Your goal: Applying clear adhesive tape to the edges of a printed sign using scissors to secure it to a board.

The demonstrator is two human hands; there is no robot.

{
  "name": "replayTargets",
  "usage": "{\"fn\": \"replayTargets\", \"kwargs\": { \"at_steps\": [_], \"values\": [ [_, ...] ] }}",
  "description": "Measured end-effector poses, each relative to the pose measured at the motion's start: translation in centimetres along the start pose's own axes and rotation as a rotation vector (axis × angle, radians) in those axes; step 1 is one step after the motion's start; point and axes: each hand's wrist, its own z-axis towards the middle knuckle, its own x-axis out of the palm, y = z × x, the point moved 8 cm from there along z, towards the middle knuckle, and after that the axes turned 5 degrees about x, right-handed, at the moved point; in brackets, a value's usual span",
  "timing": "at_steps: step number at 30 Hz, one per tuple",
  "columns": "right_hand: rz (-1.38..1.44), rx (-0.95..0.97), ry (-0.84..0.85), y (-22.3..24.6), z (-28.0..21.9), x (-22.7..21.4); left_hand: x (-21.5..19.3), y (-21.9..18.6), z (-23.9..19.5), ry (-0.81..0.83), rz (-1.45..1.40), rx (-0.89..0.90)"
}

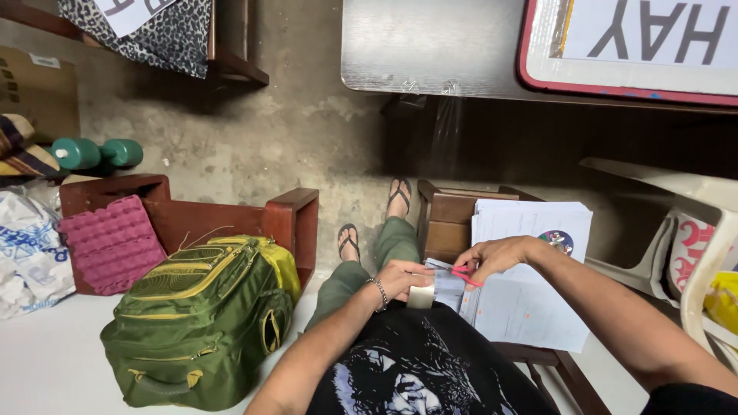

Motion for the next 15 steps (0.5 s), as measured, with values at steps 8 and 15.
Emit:
{"fn": "replayTargets", "kwargs": {
  "at_steps": [8,15],
  "values": [
    [0.06,-0.017,0.007,0.6,1.3,0.6,-0.5,0.4,0.1,0.031,-0.025,-0.004],
    [0.069,-0.037,0.054,-1.9,3.4,0.7,-1.1,0.8,-0.3,0.043,0.093,0.025]
  ]
}}
